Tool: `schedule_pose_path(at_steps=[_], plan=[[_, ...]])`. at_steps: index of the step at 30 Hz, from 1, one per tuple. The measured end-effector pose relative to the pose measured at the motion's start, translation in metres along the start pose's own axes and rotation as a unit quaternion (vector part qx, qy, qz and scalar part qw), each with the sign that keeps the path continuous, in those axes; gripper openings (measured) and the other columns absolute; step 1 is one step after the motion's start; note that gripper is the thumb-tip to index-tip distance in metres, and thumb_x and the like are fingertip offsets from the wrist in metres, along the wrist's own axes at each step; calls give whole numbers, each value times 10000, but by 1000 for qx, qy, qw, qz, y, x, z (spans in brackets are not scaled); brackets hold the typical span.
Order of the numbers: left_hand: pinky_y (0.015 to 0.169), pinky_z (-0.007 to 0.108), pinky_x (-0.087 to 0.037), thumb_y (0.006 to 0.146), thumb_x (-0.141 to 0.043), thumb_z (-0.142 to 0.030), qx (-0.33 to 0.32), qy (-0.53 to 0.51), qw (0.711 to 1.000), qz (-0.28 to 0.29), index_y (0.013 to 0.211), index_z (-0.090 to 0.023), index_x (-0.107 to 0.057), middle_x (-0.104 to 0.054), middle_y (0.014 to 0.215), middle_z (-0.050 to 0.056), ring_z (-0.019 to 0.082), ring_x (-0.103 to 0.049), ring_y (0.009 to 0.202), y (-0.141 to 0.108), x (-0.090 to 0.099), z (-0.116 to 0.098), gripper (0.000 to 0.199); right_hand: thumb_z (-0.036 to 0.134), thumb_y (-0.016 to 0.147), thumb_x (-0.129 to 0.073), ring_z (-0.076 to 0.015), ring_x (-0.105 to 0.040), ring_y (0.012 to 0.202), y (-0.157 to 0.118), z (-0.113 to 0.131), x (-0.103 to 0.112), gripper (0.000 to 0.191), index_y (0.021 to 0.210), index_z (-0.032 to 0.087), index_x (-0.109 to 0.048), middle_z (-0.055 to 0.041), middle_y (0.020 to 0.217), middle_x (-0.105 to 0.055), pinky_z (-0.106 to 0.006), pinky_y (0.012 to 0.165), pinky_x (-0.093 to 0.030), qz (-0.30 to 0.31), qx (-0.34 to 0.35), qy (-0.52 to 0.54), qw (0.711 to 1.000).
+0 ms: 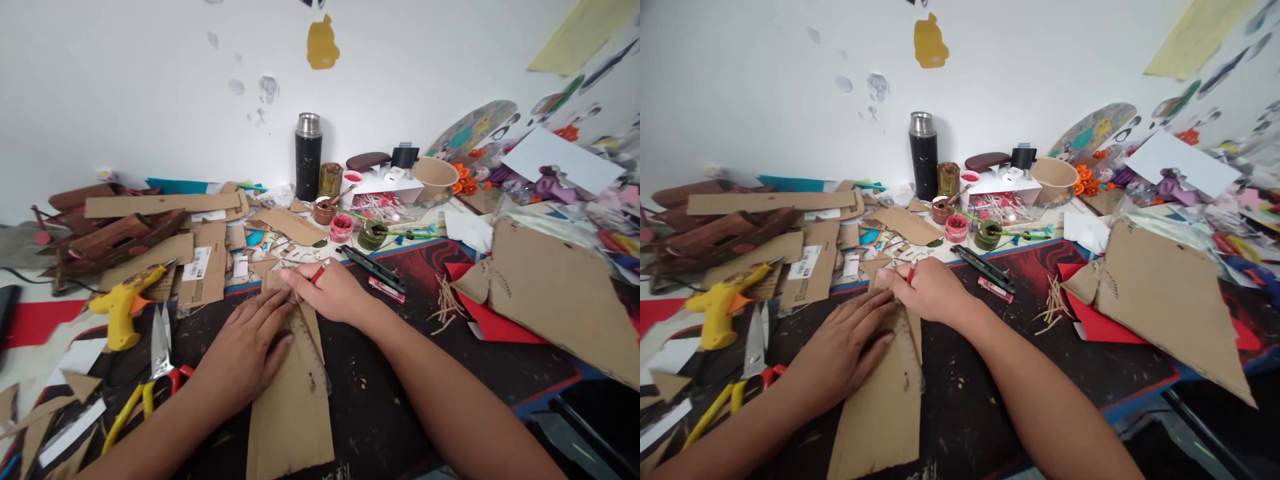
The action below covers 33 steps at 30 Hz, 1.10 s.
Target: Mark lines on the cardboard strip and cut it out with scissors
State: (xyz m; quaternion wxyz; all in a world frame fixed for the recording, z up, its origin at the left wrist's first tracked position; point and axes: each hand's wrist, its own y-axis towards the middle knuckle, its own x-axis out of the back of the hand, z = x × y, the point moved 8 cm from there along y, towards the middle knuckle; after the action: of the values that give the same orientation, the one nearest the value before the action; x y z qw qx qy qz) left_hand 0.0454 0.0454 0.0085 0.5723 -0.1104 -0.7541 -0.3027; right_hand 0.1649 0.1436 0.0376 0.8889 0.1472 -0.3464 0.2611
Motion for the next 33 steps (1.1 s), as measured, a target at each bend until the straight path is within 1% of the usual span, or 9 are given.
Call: schedule_pose_path(at_steps=[5, 10, 18, 23, 25, 28, 31, 33], plan=[[1163, 563, -542, 1112, -484, -324, 4, -1, 1000, 5, 1475, -164, -621, -673, 1570, 166, 352, -614, 1468, -1, 0, 1, 420, 459, 1151, -515, -149, -506, 639, -1, 2, 0, 557, 667, 193, -592, 11, 613, -576, -317, 659, -288, 19, -13, 9, 1000], [1166, 571, -539, 1117, -481, -345, 9, -7, 1000, 12, 1452, -167, -652, -672, 1570, 168, 353, -612, 1464, 0, -1, 2, 416, 459, 1142, -519, -139, -467, 596, -2, 3, 1, 564, 645, 196, -565, 21, 580, -541, -322, 624, -264, 24, -17, 22, 999], [1170, 570, -532, 1114, -490, -343, 10, -15, 1000, 5, 1458, -165, -647, -680, 1555, 174, 359, -611, 1464, -1, 1, 1, 417, 471, 1136, -533, -139, -453, 565, -1, 2, 1, 586, 612, 208, -548, 28, 548, -519, -325, 603, -269, 13, -9, 27, 1000], [1169, 562, -532, 1110, -492, -322, 9, -11, 1000, 9, 1465, -163, -643, -664, 1579, 169, 356, -600, 1476, -1, 0, 1, 418, 470, 1132, -540, -141, -478, 571, -1, 3, 1, 578, 617, 207, -557, 24, 554, -536, -319, 605, -284, 12, -3, 26, 1000], [1177, 558, -525, 1109, -491, -322, 10, -11, 1000, 7, 1465, -165, -648, -671, 1572, 166, 351, -600, 1476, -1, 0, 1, 419, 468, 1128, -548, -146, -511, 586, -1, 3, 2, 570, 622, 205, -575, 18, 560, -553, -313, 617, -309, -4, 7, 34, 999], [1177, 555, -526, 1113, -485, -320, 4, -5, 1000, -1, 1449, -157, -661, -687, 1550, 167, 347, -606, 1468, -2, -1, 0, 413, 480, 1123, -548, -154, -570, 611, -1, -2, 11, 541, 666, 204, -630, 13, 565, -579, -295, 633, -359, -65, 12, 71, 995], [1173, 542, -534, 1112, -486, -317, -4, 8, 1000, -9, 1429, -153, -676, -683, 1555, 169, 344, -611, 1462, -3, -2, -2, 405, 595, 1108, -528, -149, -565, 522, -1, -17, 18, 560, 729, 209, -673, 36, 492, -536, -275, 576, -378, -115, -26, 148, 982], [1172, 537, -538, 1111, -488, -317, -6, 14, 1000, -13, 1413, -156, -690, -686, 1553, 167, 345, -618, 1455, -3, -2, -3, 397, 688, 1075, -530, -140, -531, 427, 1, -28, 19, 595, 737, 216, -663, 49, 457, -521, -267, 512, -380, -131, -51, 211, 967]])
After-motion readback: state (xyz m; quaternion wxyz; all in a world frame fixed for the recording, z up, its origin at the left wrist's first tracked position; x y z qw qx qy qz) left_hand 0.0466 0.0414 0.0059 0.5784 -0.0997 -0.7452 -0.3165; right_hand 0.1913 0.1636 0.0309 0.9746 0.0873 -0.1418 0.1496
